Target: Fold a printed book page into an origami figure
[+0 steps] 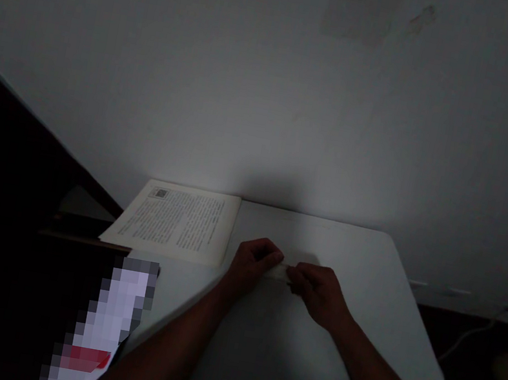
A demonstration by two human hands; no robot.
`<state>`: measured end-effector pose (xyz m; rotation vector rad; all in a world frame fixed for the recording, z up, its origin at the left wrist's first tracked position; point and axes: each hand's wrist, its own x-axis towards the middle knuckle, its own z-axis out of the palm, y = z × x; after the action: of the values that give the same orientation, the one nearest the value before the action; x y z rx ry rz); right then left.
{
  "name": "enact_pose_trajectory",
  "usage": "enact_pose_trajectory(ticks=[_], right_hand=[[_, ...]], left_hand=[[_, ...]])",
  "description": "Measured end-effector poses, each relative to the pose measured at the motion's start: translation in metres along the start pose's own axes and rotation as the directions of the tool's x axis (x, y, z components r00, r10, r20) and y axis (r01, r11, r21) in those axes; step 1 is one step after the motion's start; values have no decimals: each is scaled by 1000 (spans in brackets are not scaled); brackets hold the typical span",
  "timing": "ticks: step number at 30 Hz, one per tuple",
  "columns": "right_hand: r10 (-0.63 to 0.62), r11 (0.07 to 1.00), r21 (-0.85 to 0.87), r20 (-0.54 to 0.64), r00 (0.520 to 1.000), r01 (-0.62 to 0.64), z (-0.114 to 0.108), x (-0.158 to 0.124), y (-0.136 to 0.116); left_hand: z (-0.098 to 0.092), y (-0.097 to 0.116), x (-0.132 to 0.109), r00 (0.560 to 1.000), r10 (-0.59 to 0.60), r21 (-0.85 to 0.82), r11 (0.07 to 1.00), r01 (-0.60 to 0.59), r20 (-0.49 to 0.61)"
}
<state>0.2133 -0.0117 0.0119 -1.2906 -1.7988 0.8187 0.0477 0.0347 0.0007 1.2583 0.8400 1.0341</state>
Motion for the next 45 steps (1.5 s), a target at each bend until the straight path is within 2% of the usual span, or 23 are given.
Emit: enact_pose_trajectory(ticks=[5,7,9,12,14,21,23,27,30,36,42,45], right_hand=[[-199,976,-100,-65,978,192,0,-4,-9],[-243,965,-125,-78,967,232,1,-4,-9],[-219,969,-129,-72,973,209,1,-2,-6],[-102,989,-108,-36,994,98,1,0,-1],[-68,992,-110,-24,997,65,1,0,-1],[-222,970,-116,-68,973,213,-1,-2,-8],[-192,977,-108,-66,979,184,-1,-2,-6],[-21,998,-69,-72,997,16,-1,0,-2],[22,999,-23,-85,996,-24,-2,0,0],[89,994,74,-179,980,-77,-7,-3,10],[174,964,225,-137,975,-140,-5,-2,18],[235,944,265,-121,964,-197,-3,0,13]], left_hand=[[3,-5,0,996,-73,-39,996,75,58],[3,-6,1,993,-92,-44,994,96,69],[2,-5,1,995,-87,-37,995,89,52],[-2,-2,2,998,-59,-14,998,59,4],[-2,-1,1,998,-57,-9,998,57,-14],[3,-3,0,991,-130,-53,990,131,16],[2,-3,1,993,-118,-33,992,118,7],[1,0,2,998,-23,86,996,27,-51],[3,2,1,999,30,135,991,-24,-41],[3,3,-2,991,-94,161,984,77,99],[6,8,-5,995,-60,249,968,40,75],[9,9,-7,994,-28,302,953,-6,108]])
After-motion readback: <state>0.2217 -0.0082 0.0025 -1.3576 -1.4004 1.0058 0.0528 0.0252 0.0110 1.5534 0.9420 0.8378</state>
